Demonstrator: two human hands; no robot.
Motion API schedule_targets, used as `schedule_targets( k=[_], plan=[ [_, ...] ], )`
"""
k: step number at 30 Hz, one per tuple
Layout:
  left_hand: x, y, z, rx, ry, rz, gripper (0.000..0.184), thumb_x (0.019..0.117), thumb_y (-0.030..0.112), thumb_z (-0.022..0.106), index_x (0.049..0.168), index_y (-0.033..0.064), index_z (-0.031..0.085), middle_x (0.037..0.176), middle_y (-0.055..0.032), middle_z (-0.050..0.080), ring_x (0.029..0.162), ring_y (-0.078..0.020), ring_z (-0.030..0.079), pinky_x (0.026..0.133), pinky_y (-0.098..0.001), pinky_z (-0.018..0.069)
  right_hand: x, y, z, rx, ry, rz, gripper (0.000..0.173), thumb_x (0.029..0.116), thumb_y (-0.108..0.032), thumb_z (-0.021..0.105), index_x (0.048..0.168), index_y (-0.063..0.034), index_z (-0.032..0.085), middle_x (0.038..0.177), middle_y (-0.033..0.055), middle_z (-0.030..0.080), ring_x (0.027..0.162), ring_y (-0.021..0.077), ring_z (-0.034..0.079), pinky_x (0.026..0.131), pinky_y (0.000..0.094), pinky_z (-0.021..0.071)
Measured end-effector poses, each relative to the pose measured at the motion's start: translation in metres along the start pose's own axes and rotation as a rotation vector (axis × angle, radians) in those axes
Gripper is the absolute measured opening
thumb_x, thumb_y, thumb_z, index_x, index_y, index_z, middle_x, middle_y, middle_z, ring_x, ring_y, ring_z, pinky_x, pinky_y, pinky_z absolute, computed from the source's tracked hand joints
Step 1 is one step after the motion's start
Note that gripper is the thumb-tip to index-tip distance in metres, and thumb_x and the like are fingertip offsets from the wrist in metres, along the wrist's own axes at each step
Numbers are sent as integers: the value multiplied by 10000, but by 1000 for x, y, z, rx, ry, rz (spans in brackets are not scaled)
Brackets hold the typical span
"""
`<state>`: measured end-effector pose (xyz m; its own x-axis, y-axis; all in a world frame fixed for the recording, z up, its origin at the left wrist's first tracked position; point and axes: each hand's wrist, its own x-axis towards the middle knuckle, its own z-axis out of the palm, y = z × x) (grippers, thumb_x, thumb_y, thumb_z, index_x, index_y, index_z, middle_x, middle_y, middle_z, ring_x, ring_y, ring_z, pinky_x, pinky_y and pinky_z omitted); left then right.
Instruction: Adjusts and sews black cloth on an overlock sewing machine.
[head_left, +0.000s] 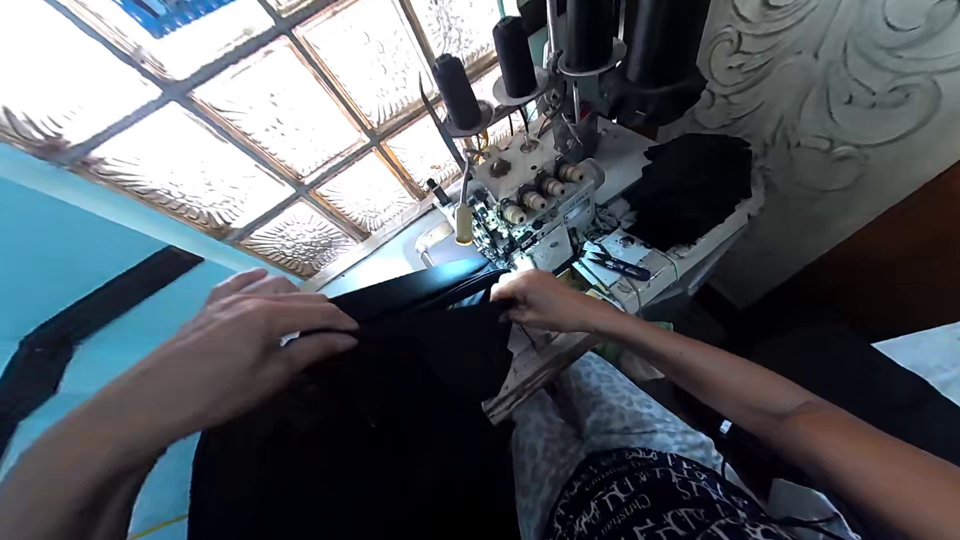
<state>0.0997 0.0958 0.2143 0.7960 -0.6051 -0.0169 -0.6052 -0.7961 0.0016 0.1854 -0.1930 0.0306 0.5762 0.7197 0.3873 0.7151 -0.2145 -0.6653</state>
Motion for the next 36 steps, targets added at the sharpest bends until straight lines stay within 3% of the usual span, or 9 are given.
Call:
schedule_targets(
  k=[4,6,8,10,16,18,21,27,36],
  plan=[
    [12,-8,-21,-327,48,-301,155,914,-135,555,939,-102,705,983,-173,697,1021,-251,626,982,-475,468,9,44,5,-128,229,90,130,923,-85,703,1011,-9,762,1088,197,691,1078,382,639,959,523,503],
    [20,-7,-20,-450,152,-470,218,926,-173,489,886,-43,659,882,-27,664,882,-45,609,864,-251,503,12,56,14,-143,348,68,106,901,-116,740,943,-21,757,1059,184,685,1046,365,644,923,506,519],
    [17,-27,-6,-570,253,-474,268,938,-129,454,875,44,649,796,98,666,767,69,621,756,-135,528,13,59,23,-161,413,56,115,891,-159,769,895,-47,743,1016,145,673,999,328,643,881,480,535],
    [3,-61,14,-636,308,-373,239,946,-15,481,889,105,679,832,138,688,780,76,636,747,-128,541,15,55,28,-158,442,38,119,888,-165,773,887,-48,749,997,134,682,980,319,646,873,477,531],
    [-19,-54,26,-657,230,-182,260,944,462,656,795,260,720,917,183,716,1052,0,652,1065,-291,479,34,31,29,-83,377,-97,93,900,-127,728,902,-35,743,985,112,733,1015,285,683,918,467,533],
    [-27,-48,32,-647,214,-168,276,957,479,641,835,249,732,911,179,715,1059,4,654,1087,-306,463,39,22,29,-23,349,-146,87,893,-103,732,913,-19,749,952,119,742,965,271,707,887,458,552],
    [-33,-48,40,-669,211,-139,244,981,480,630,877,286,735,924,186,708,1050,2,656,1086,-313,476,38,17,26,128,294,-191,76,911,-68,721,901,7,717,812,116,693,754,232,686,689,424,558],
    [-19,-59,57,-642,271,-124,187,989,431,614,996,307,754,1024,187,709,1007,43,650,917,-186,534,11,22,11,119,244,-251,61,930,-33,690,918,22,666,763,111,664,685,202,658,648,361,548],
    [35,-16,63,-323,293,-67,215,858,333,707,826,123,745,821,105,679,867,18,620,855,-201,505,-45,35,-6,42,6,-200,196,986,-27,565,1086,4,731,951,132,750,914,277,715,926,469,522]
  ],
)
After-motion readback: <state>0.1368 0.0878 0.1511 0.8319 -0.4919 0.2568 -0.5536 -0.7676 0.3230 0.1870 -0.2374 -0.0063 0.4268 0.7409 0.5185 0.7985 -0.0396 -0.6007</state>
